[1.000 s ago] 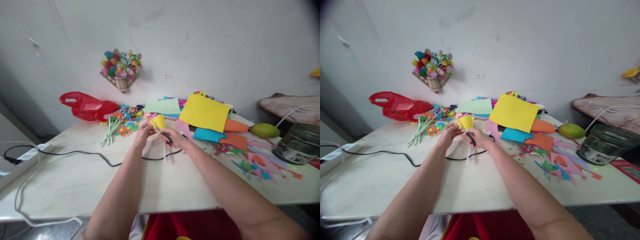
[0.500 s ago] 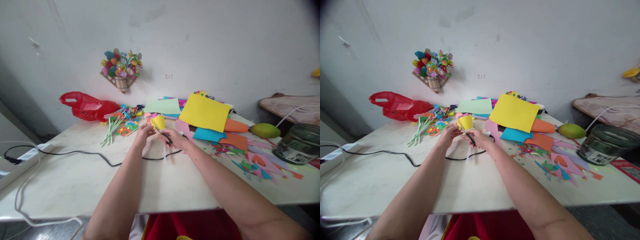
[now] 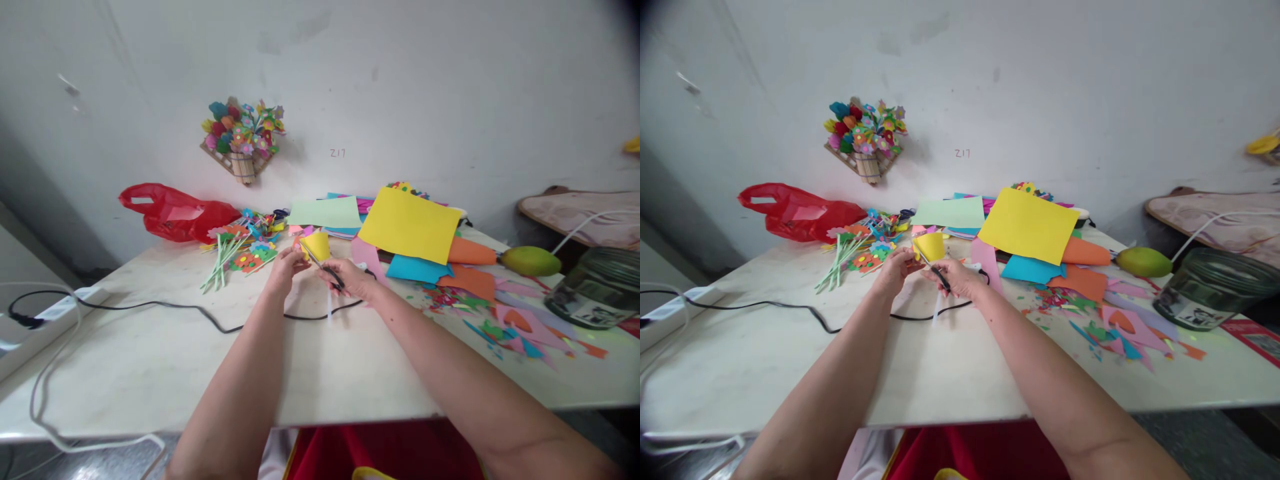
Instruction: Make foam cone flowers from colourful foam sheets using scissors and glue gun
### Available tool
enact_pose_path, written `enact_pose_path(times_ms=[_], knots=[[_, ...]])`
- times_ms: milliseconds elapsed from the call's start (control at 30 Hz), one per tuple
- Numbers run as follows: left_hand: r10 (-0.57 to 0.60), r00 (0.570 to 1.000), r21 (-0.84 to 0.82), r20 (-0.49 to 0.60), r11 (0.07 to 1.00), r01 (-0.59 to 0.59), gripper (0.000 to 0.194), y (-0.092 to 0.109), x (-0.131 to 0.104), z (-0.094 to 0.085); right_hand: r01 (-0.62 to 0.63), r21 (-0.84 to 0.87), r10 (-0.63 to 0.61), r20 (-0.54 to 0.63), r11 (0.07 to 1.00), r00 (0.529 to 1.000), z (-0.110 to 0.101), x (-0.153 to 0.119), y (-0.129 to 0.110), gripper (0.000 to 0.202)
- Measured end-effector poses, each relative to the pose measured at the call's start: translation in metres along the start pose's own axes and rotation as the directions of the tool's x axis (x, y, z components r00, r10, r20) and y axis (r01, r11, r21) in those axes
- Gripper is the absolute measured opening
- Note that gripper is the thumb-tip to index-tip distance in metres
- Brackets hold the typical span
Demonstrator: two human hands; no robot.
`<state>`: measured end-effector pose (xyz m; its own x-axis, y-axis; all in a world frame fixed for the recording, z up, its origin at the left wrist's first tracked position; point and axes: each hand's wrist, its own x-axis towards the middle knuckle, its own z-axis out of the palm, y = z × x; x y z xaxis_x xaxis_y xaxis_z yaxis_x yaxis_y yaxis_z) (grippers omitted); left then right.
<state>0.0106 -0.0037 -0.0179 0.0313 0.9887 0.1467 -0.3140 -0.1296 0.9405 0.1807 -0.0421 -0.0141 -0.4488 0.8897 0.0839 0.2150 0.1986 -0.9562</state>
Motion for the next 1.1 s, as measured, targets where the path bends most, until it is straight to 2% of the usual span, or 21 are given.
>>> enact_pose_path(times_ms=[433, 1100], knots=[[0.007, 1.000, -0.015, -0.031, 1.000, -0.008, 0.017, -0.001, 0.000, -0.001, -0.037, 0.034, 0.036, 0.013, 0.999, 0.999, 0.001, -0.002, -0.004, 0.023], [-0.012, 1.000, -0.020, 0.009, 1.000, 0.012, 0.013, 0.001, 0.000, -0.003, -0.115, 0.003, 0.115, 0.000, 0.993, 0.993, 0.002, -0.005, -0.013, 0.019]])
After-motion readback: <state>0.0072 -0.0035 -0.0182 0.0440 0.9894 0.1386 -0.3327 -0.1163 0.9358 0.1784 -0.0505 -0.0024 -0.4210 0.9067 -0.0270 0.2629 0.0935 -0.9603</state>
